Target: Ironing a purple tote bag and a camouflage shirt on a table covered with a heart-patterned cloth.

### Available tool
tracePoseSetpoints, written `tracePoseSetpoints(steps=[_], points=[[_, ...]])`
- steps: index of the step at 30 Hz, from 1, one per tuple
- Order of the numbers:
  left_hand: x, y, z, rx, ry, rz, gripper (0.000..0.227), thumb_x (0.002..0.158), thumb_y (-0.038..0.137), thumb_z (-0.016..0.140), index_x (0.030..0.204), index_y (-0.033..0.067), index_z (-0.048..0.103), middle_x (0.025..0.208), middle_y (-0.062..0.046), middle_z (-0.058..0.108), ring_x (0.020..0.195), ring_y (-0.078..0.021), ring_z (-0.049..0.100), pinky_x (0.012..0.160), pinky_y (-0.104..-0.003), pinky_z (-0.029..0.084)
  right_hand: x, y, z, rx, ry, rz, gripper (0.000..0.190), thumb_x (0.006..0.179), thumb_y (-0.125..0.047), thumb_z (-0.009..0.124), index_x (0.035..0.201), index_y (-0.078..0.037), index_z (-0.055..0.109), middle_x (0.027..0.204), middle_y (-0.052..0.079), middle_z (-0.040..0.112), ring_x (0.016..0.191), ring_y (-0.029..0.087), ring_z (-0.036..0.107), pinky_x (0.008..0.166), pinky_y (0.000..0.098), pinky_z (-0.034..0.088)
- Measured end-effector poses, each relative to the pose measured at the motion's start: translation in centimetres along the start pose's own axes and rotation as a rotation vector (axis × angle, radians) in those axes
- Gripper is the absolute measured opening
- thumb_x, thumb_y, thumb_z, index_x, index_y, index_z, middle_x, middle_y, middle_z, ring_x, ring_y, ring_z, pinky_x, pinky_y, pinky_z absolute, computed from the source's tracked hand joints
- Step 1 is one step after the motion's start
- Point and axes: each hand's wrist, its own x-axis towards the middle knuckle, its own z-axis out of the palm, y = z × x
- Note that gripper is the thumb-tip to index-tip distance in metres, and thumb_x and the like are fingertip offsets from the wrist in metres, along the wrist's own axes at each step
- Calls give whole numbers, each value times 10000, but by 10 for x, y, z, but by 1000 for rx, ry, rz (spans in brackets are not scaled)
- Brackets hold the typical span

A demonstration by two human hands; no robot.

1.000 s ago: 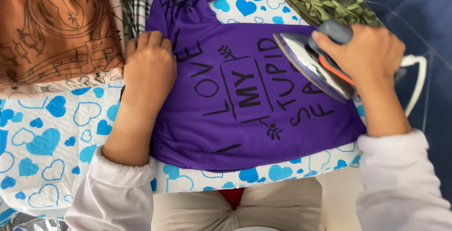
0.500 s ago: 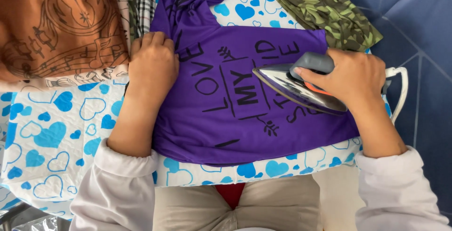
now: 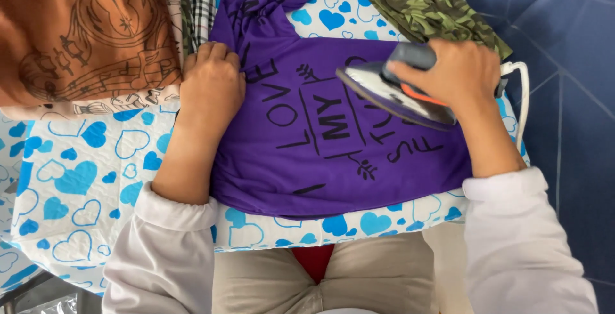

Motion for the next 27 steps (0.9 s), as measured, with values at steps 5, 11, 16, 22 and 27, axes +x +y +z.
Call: tracePoseSetpoints(steps=[5,11,16,22,27], points=[[1,2,1,26,3,-12,167,870,316,706,919,157,719,989,-16,640,1018,-241,613,789,-371,515,-31,9,11,63,300,-402,683,803,-928,663,708,-254,613,542,-30,525,524,205,590,487,366,438],[1,4,11,-65,22,-39,264,759,255,839,954,95,762,1040,-82,690,1146,-281,623,845,-388,489,-37,-24,-3,281,348,-502,682,644,-885,753,718,-223,609,595,-43,630,641,180,687,677,306,522],[3,5,6,-71,36,-31,248,766,234,836,951,87,761,1035,-86,685,1139,-280,624,824,-380,502,-35,-68,-17,289,394,-562,675,637,-902,746,709,-244,614,603,-66,650,622,149,689,651,293,522],[4,1,13,-138,13,-60,232,786,218,815,971,90,758,1081,-80,685,1194,-283,606,830,-385,520,-34,-122,-33,359,404,-652,679,643,-907,715,726,-239,629,586,-37,651,579,170,686,621,309,514],[8,-3,11,-311,-49,-83,161,797,173,822,929,103,764,1077,-62,672,1195,-276,592,823,-383,532,-34,-165,-43,461,364,-703,700,645,-903,684,718,-208,638,565,-4,655,535,218,678,578,340,506]])
